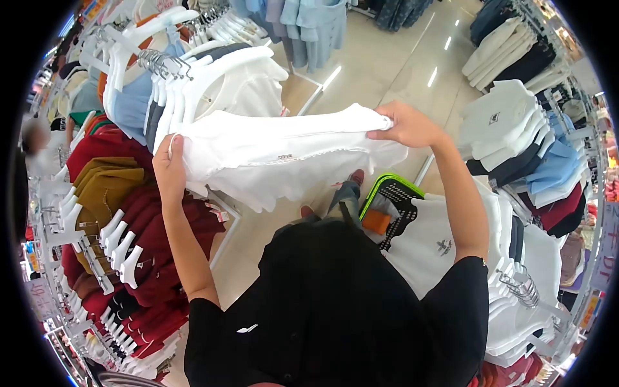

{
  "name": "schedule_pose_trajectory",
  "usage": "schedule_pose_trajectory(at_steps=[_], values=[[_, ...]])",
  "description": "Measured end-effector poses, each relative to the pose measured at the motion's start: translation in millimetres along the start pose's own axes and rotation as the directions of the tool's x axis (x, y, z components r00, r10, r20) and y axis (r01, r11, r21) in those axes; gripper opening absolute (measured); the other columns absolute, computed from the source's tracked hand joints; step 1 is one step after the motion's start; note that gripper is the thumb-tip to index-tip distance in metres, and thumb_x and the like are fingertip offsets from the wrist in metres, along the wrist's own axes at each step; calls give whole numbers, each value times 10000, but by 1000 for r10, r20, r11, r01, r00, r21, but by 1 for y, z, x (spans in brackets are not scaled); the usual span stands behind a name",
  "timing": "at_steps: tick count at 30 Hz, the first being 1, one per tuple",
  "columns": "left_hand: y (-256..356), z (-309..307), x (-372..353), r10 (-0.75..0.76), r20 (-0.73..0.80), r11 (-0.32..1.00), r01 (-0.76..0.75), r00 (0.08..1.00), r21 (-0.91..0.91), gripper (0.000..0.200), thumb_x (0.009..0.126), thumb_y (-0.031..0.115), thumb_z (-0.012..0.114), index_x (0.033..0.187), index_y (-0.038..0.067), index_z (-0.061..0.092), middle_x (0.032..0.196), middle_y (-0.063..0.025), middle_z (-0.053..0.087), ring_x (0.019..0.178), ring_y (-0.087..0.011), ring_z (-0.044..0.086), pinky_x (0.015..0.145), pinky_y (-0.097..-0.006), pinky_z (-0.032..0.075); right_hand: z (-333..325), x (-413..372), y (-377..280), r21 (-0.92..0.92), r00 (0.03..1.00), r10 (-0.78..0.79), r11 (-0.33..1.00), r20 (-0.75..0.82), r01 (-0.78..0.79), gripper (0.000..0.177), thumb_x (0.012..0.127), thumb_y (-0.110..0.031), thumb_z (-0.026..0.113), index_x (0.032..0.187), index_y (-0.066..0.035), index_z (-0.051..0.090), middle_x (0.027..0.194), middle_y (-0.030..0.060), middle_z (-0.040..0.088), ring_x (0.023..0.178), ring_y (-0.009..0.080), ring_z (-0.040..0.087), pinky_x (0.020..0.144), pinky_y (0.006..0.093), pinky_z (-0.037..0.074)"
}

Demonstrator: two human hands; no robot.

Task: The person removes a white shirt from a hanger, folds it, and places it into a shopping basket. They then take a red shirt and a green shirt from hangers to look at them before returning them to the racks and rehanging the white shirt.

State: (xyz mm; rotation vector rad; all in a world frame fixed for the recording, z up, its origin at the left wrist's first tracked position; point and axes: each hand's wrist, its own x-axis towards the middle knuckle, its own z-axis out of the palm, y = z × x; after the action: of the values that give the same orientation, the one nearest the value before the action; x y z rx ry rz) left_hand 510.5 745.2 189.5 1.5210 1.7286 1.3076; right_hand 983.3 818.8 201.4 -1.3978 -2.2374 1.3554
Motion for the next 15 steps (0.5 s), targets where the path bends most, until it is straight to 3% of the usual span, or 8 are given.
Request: schedule_pose_trajectory(at_steps=[3,6,8,9,12,13,14,15], values=[[12,-10,-4,-15,141,1000,16,990,-5,231,1032,178,574,1048,-37,657,849,-22,625,784,-91,508,732,-251,442,-9,-7,-9,61,983,-99,992,-156,110,221,863,-146,775,1001,12,705,856,63,705,814,134,615,769,298,486],[13,-35,-18,97,400,984,-149,911,101,204,987,179,625,1001,-20,669,781,-35,602,721,-86,491,678,-255,435,-20,-14,-19,37,960,-98,993,-261,111,230,826,-71,781,1021,22,704,823,53,689,809,112,583,751,306,489],[2,-52,-38,141,576,977,-207,805,49,184,934,180,681,949,-3,674,731,-51,612,653,-111,517,619,-280,440,-9,-23,-13,-6,975,-161,987,-155,162,225,802,-72,797,986,15,701,816,74,693,777,138,595,735,316,494],[10,-57,-51,143,679,982,-189,720,-6,183,915,183,716,931,6,678,721,-56,623,633,-127,533,594,-291,438,-1,-31,-11,-23,978,-186,983,-94,184,224,790,-72,805,969,12,700,813,84,694,761,151,601,727,321,497],[9,-67,-86,64,930,998,-33,363,-56,221,847,175,813,934,20,684,744,-86,656,622,-161,573,566,-309,441,24,-60,-5,-27,916,-150,985,372,172,233,810,-155,806,983,-22,723,849,124,729,748,203,645,724,328,508],[4,-61,-100,112,961,991,36,253,-125,253,840,174,824,982,23,680,743,-78,657,618,-160,562,572,-305,440,36,-68,-11,-11,888,-59,997,457,72,236,810,-161,808,991,-31,728,849,119,734,749,204,659,729,327,512],[-3,-51,-115,169,975,976,114,144,-187,292,834,173,835,1030,27,675,743,-71,659,614,-159,551,578,-300,438,49,-73,-8,87,847,-94,995,524,56,243,809,-154,810,1004,-32,731,858,124,736,766,201,674,739,326,517],[-12,-44,-128,121,993,975,186,-5,-118,326,840,164,830,1082,29,657,767,-72,674,648,-167,574,611,-301,452,62,-75,-3,35,779,-25,999,626,4,244,812,-146,813,1012,-32,735,871,114,742,793,188,681,749,321,520]])
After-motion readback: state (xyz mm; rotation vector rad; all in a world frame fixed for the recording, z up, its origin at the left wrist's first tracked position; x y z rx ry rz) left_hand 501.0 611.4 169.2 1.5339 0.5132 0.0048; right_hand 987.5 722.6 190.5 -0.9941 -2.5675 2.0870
